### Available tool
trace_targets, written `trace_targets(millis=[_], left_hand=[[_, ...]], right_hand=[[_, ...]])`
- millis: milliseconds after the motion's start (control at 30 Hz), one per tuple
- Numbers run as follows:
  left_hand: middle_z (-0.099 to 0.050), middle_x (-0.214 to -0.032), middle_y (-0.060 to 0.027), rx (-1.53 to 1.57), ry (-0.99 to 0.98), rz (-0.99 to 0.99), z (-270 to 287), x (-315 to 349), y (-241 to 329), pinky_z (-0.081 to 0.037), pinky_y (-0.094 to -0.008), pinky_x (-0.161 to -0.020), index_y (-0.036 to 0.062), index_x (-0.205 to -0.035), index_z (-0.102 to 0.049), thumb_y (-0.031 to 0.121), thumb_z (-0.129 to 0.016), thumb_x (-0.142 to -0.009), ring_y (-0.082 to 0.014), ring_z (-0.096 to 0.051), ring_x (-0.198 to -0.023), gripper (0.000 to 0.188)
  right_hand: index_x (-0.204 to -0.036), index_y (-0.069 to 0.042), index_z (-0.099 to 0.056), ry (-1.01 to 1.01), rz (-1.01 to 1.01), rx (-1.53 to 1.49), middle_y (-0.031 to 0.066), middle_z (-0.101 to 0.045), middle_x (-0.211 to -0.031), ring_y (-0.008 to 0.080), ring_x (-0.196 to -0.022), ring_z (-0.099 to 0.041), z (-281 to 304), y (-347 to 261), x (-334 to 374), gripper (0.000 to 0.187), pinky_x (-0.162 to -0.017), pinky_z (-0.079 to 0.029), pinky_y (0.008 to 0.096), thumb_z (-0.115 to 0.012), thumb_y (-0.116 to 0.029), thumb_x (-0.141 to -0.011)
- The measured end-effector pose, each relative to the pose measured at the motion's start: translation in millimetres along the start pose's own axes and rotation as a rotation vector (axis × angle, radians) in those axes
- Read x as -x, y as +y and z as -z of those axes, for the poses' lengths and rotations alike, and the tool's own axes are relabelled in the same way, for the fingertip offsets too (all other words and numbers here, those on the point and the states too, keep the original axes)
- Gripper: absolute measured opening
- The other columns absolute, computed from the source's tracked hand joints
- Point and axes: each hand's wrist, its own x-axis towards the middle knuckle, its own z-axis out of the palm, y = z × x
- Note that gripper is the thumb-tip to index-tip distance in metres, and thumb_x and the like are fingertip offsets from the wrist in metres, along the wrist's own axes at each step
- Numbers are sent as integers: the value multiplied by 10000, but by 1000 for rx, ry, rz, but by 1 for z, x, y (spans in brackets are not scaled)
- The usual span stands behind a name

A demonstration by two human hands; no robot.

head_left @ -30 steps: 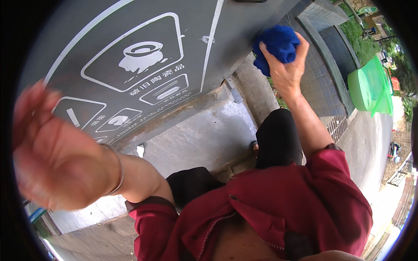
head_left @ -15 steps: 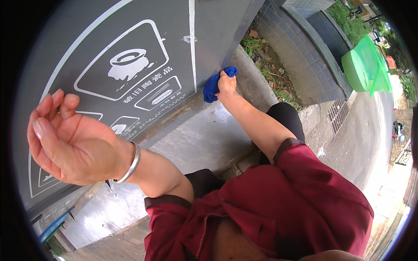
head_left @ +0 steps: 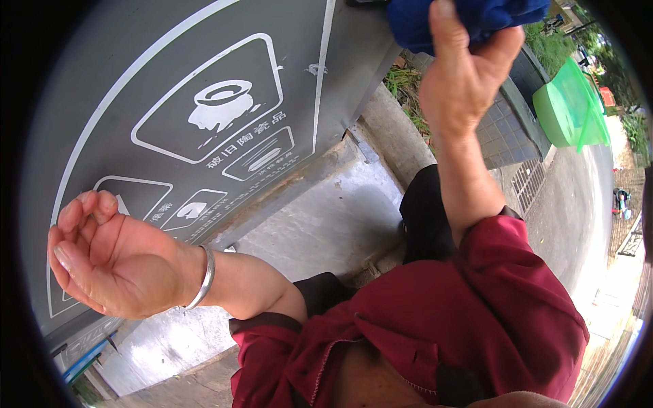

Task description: The person washes a blue cloth in a green bucket and wipes down the exterior surfaces, lids, and handles of several large waste containers.

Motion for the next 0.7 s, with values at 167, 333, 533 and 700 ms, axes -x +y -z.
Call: trace_targets(millis=[167,333,533,700], left_hand=[[-607,-786,-223,50,-13,12,6,-3,-3,-489,-331,-580,-76,-890,-584,60,-453,-884,-304,-593,-683,189],[-607,-783,-217,15,-18,-1,9,-4,-3,-468,-328,-570,-74,-887,-586,67,-447,-891,-295,-581,-673,198],[-604,-786,-218,38,-29,16,20,-7,-3,-444,-317,-560,-66,-899,-585,94,-434,-896,-284,-570,-663,220],[-602,-796,-229,-77,-34,-61,35,-12,-4,-446,-316,-558,-55,-911,-589,118,-419,-900,-280,-578,-665,243]], right_hand=[[-1010,-84,-593,-154,190,603,144,-422,-1060,328,-905,-440,-58,17,104,482,-818,-369,395,-613,32,-543],[-983,-184,-609,-690,12,547,107,-481,-976,303,-804,-444,-55,44,180,382,-708,-401,365,-595,1,-650],[-986,-67,-629,-249,327,568,93,-542,-1002,279,-962,-467,-55,9,57,423,-851,-391,338,-625,81,-590],[-1056,-63,-516,-39,528,700,78,-488,-1024,261,-1011,-431,-57,22,51,452,-886,-345,346,-731,-82,-658]])
